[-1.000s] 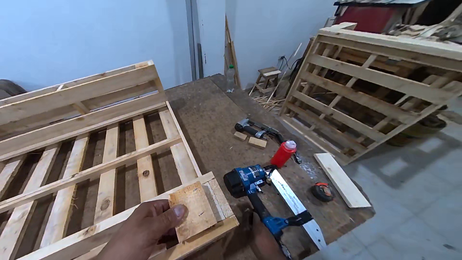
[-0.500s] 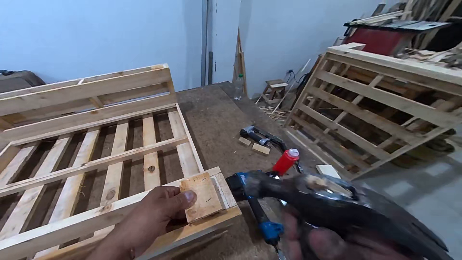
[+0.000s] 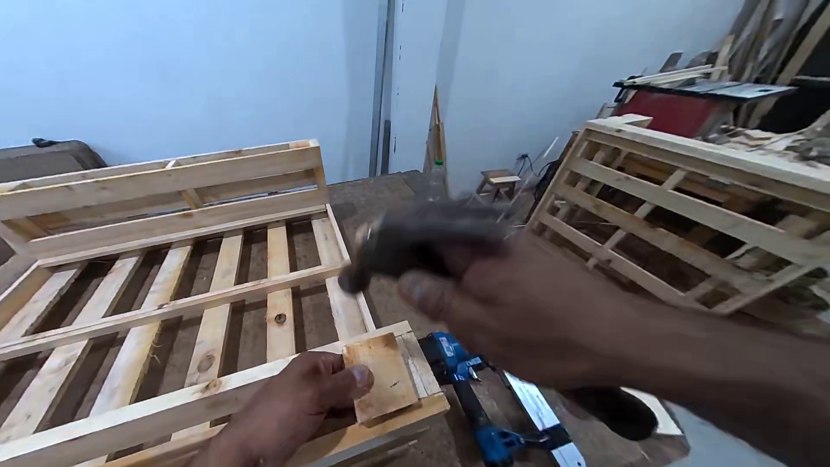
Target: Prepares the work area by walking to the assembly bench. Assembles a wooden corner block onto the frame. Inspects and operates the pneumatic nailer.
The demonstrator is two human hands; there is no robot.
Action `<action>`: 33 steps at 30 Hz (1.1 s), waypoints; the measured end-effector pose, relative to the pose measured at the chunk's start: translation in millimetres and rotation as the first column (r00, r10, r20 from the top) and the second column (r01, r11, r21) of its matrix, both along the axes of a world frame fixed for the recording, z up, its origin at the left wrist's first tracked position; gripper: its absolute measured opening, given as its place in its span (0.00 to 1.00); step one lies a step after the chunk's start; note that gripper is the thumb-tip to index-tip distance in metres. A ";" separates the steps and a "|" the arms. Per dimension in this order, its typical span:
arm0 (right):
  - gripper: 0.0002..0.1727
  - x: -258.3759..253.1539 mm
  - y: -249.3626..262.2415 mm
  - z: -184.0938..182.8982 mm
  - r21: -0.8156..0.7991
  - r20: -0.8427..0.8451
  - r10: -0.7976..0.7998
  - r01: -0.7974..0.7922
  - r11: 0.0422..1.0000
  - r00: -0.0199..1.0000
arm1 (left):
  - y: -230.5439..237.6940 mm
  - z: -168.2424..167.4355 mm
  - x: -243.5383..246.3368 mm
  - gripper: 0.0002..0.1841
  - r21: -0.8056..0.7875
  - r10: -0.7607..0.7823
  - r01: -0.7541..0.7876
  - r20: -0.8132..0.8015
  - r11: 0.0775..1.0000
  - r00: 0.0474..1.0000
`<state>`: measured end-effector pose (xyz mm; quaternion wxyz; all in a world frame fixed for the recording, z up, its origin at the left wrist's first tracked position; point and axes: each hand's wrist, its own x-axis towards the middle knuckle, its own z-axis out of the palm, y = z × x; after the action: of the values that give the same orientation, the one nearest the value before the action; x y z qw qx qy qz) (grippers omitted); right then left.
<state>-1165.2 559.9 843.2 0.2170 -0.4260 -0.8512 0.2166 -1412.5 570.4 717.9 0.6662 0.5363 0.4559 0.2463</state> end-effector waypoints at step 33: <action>0.23 16.5 8.2 -51.4 -0.186 0.316 0.203 -0.150 0.971 0.927 | 5.7 -4.9 -8.6 0.14 -0.150 -0.104 0.094 -0.064 0.984 0.992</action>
<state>-1148.7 568.1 791.8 0.0153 -0.3938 -0.8906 0.2270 -1421.1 576.1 713.0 0.6983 0.5165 0.4692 0.1593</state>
